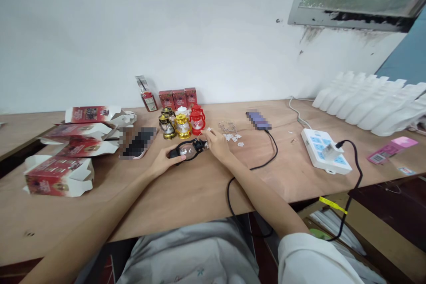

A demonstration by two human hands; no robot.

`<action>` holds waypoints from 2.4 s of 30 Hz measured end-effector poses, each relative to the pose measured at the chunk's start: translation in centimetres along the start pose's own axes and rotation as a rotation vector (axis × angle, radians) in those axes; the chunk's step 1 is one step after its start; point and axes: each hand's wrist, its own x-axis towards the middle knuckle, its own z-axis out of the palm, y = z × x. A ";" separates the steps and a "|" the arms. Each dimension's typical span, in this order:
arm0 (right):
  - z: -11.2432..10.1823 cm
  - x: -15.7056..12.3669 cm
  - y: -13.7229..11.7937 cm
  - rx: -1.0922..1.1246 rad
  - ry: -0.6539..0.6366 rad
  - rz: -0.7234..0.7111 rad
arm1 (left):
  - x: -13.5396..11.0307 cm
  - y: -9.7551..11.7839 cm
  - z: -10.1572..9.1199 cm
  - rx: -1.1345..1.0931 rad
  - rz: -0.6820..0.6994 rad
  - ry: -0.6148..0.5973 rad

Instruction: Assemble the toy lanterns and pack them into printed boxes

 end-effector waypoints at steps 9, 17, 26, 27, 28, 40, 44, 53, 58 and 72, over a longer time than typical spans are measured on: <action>0.0 0.3 -0.5 0.272 -0.039 0.139 | -0.2 0.2 0.0 0.113 0.157 -0.022; 0.5 0.7 0.1 0.520 0.000 0.319 | -0.1 0.1 -0.2 0.145 0.169 0.014; -1.2 0.9 -1.0 0.417 0.252 0.297 | 0.4 0.2 -0.5 0.450 0.024 0.196; -1.3 0.8 -1.4 0.370 0.257 0.230 | 0.3 0.1 -0.5 0.495 0.024 0.210; -1.5 0.6 -1.8 0.324 0.244 0.147 | 0.3 0.0 -0.6 0.529 0.027 0.224; 0.0 -0.9 -4.1 0.030 -0.073 -0.422 | 0.3 -0.3 -1.1 0.632 -0.014 0.090; 0.0 -1.3 -4.0 0.090 -0.062 -0.325 | -2.5 1.0 -4.3 0.891 0.147 0.052; 2.0 -1.6 -4.4 0.535 -0.231 0.152 | -13.1 0.2 -19.1 1.349 -0.047 0.228; 3.4 -1.7 -4.7 0.752 -0.354 0.271 | -12.2 -2.9 -21.7 1.315 -0.095 0.167; 2.5 -1.2 -4.1 0.275 -0.070 0.308 | -8.1 4.6 -14.4 1.355 0.643 0.728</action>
